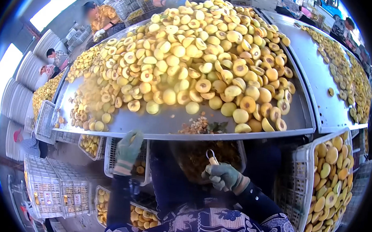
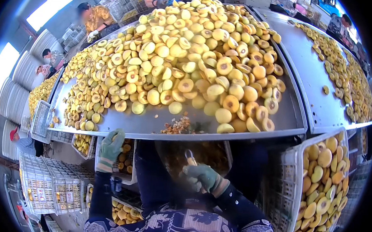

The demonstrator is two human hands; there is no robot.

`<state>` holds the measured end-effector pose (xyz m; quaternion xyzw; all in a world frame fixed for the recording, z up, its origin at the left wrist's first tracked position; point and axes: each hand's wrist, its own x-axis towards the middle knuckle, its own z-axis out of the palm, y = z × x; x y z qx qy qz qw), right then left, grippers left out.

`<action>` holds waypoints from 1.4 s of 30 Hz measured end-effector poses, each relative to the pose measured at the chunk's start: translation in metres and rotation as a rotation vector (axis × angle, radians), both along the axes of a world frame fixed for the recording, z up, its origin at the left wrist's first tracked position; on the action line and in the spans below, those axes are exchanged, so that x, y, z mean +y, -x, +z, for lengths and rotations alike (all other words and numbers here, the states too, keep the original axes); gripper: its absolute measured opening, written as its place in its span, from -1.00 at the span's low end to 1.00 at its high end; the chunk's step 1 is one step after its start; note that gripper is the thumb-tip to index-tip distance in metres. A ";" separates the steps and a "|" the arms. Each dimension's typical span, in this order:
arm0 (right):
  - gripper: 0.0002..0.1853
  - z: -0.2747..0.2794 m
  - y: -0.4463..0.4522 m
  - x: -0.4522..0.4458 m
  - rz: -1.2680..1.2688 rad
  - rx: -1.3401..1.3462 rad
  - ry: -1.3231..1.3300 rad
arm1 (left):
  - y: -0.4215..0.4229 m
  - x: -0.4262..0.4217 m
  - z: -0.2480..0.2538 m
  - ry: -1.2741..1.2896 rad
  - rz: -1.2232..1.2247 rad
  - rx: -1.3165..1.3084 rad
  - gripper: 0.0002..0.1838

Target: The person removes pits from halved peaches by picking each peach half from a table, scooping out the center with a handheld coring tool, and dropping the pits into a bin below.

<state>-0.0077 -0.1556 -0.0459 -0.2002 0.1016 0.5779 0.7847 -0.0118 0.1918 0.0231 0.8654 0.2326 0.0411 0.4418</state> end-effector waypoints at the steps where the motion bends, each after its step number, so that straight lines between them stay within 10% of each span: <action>1: -0.82 -0.006 -0.002 0.004 -0.002 0.035 0.054 | -0.002 0.020 0.010 -0.339 -0.083 0.131 -0.47; 14: -0.79 0.007 -0.016 0.051 0.146 -0.192 0.495 | -0.163 0.025 -0.069 -0.744 -0.153 0.195 -0.33; 21: -0.86 0.047 -0.024 0.062 0.019 -0.442 0.469 | -0.097 0.011 -0.051 1.176 -0.076 -0.064 -0.49; 25: -0.86 0.061 -0.024 0.072 -0.102 -0.749 0.577 | -0.062 -0.051 -0.045 1.577 -0.339 -0.124 -0.43; 42: -0.68 0.005 0.015 0.034 -0.517 -1.385 0.677 | -0.004 -0.195 -0.025 1.141 -0.139 -0.336 -0.52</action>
